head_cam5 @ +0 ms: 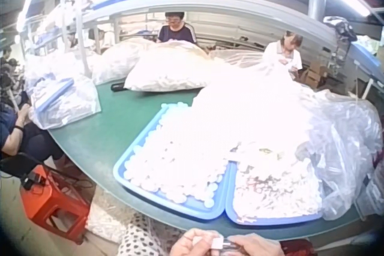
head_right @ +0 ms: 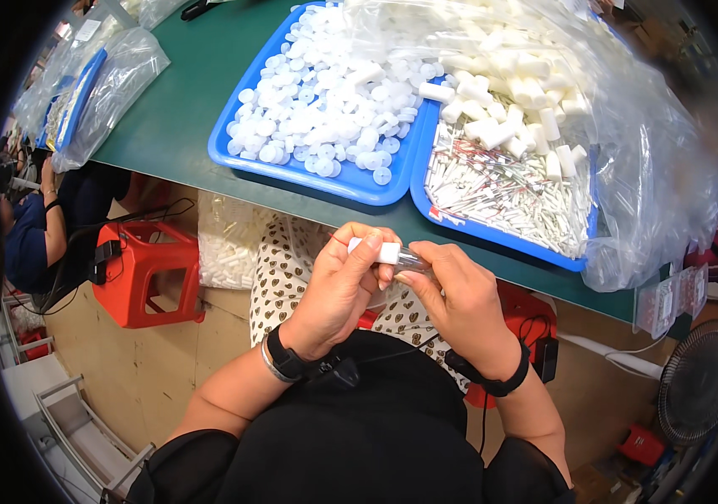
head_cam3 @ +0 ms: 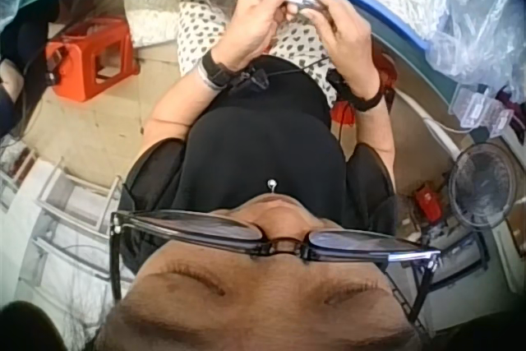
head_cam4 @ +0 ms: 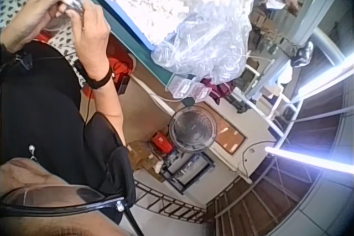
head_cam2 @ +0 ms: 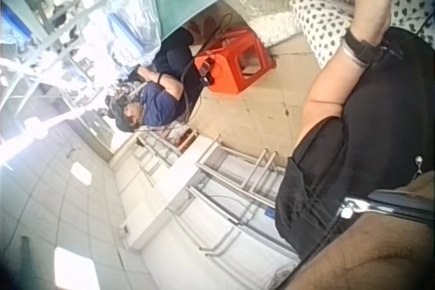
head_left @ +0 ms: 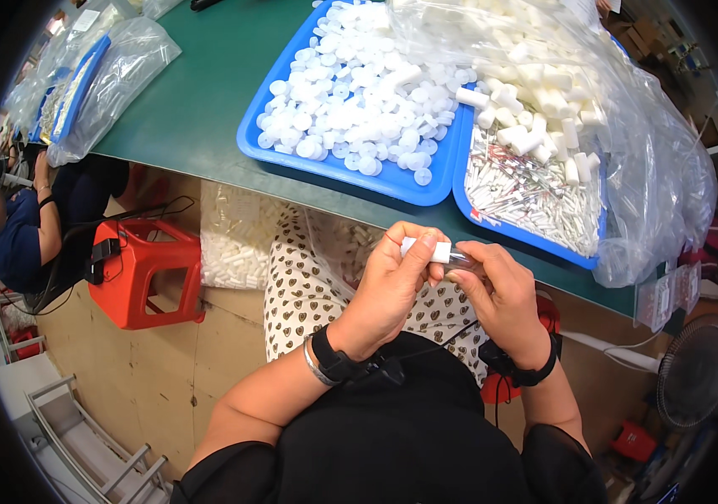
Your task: The person repeatedly picks up small white plastic caps and metal pins from blue trays on a green table. They insert the pins into the caps by hand and place the assembled units into a tray. The process is repetitive and involves handling small parts one at a time.
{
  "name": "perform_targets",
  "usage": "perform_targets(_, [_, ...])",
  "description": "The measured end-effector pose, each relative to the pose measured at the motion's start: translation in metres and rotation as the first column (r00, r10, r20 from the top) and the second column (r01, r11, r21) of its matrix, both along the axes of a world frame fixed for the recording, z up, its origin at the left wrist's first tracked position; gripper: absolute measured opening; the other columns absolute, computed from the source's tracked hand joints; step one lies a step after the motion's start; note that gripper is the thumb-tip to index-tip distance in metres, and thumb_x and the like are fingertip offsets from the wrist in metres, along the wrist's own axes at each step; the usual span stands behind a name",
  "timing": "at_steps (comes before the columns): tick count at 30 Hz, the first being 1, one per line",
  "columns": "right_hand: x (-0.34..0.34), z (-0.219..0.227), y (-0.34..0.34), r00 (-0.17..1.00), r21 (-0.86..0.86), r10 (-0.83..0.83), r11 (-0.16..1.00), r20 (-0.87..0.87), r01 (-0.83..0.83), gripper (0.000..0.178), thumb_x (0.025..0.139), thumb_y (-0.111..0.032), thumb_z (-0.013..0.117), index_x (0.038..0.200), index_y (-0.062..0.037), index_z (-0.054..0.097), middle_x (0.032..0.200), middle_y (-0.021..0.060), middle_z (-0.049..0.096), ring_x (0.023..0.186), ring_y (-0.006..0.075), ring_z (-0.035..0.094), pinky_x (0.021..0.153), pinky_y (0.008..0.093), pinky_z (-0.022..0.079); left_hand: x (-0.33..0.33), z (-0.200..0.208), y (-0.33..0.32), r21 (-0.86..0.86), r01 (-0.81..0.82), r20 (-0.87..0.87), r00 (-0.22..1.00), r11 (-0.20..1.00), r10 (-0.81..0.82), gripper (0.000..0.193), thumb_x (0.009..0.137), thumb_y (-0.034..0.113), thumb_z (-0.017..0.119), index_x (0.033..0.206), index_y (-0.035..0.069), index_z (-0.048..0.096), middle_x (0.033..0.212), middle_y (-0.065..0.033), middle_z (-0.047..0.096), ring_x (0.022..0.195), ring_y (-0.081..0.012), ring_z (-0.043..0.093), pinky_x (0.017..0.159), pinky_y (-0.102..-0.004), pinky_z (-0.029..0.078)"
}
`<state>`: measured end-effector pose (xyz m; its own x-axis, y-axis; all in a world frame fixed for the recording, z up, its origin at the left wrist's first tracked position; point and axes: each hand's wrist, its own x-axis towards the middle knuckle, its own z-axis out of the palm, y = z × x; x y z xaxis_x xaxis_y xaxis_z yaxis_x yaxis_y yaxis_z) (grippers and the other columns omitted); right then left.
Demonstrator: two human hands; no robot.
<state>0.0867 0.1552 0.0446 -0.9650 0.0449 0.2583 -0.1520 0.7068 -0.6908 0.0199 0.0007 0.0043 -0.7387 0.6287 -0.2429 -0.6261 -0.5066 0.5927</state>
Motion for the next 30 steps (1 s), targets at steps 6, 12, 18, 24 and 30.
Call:
perform_targets(6, [0.001, -0.008, -0.007, 0.999, -0.095, -0.051, 0.994, 0.011, 0.052, 0.024, 0.086, -0.009, 0.071, 0.104, 0.0027, 0.06, 0.085, 0.0145, 0.065, 0.067, 0.0265, 0.065, 0.059, 0.0341, 0.05, 0.012, -0.004, 0.009, -0.169, -0.243, -0.489, 0.862, 0.955, 0.133, 0.011, 0.103, 0.016, 0.05, 0.106, 0.005, 0.05, 0.109, -0.0059, 0.055, 0.078, -0.0044, 0.051, 0.07, -0.0209, 0.046])
perform_targets(12, [-0.005, -0.005, -0.001, 0.983, -0.011, 0.181, 0.983, 0.002, -0.181, 0.02, 0.082, 0.001, 0.067, 0.101, 0.0003, 0.061, 0.086, 0.0143, 0.065, 0.074, 0.0307, 0.066, 0.063, 0.0363, 0.051, 0.007, -0.007, 0.002, -0.214, -0.071, -0.694, 0.713, 0.974, -0.1, 0.036, 0.096, 0.01, 0.055, 0.132, 0.003, 0.051, 0.133, -0.0106, 0.05, 0.127, -0.0181, 0.045, 0.107, -0.0337, 0.036])
perform_targets(18, [-0.001, -0.015, -0.005, 0.981, -0.088, 0.194, 0.977, 0.001, -0.193, 0.018, 0.084, 0.0, 0.065, 0.101, 0.0002, 0.06, 0.088, 0.0139, 0.066, 0.076, 0.0337, 0.066, 0.065, 0.0385, 0.052, 0.019, -0.01, 0.002, -0.146, 0.071, -0.496, 0.858, 0.987, -0.135, 0.041, 0.1, 0.011, 0.052, 0.139, 0.002, 0.044, 0.148, -0.0133, 0.042, 0.134, -0.0207, 0.042, 0.112, -0.0365, 0.033])
perform_targets(24, [-0.009, -0.01, -0.02, 0.994, -0.041, 0.086, 0.996, 0.065, -0.084, 0.022, 0.088, -0.008, 0.066, 0.106, -0.0008, 0.056, 0.093, 0.0153, 0.062, 0.081, 0.0363, 0.064, 0.066, 0.0409, 0.052, 0.011, -0.004, 0.002, 0.061, 0.132, 0.002, 0.991, 0.989, -0.132, 0.049, 0.106, 0.028, 0.034, 0.148, 0.003, 0.033, 0.151, -0.0143, 0.038, 0.136, -0.0207, 0.04, 0.113, -0.0364, 0.033])
perform_targets(30, [-0.009, -0.024, -0.006, 0.98, 0.207, 0.165, 0.968, -0.11, -0.14, 0.024, 0.084, -0.007, 0.068, 0.105, -0.0002, 0.058, 0.089, 0.0155, 0.061, 0.077, 0.0333, 0.064, 0.064, 0.0396, 0.052, 0.008, -0.008, -0.002, 0.224, 0.175, 0.219, 0.949, 0.959, -0.225, 0.049, 0.105, 0.028, 0.034, 0.148, 0.004, 0.034, 0.154, -0.0109, 0.035, 0.136, -0.0215, 0.04, 0.114, -0.0364, 0.032])
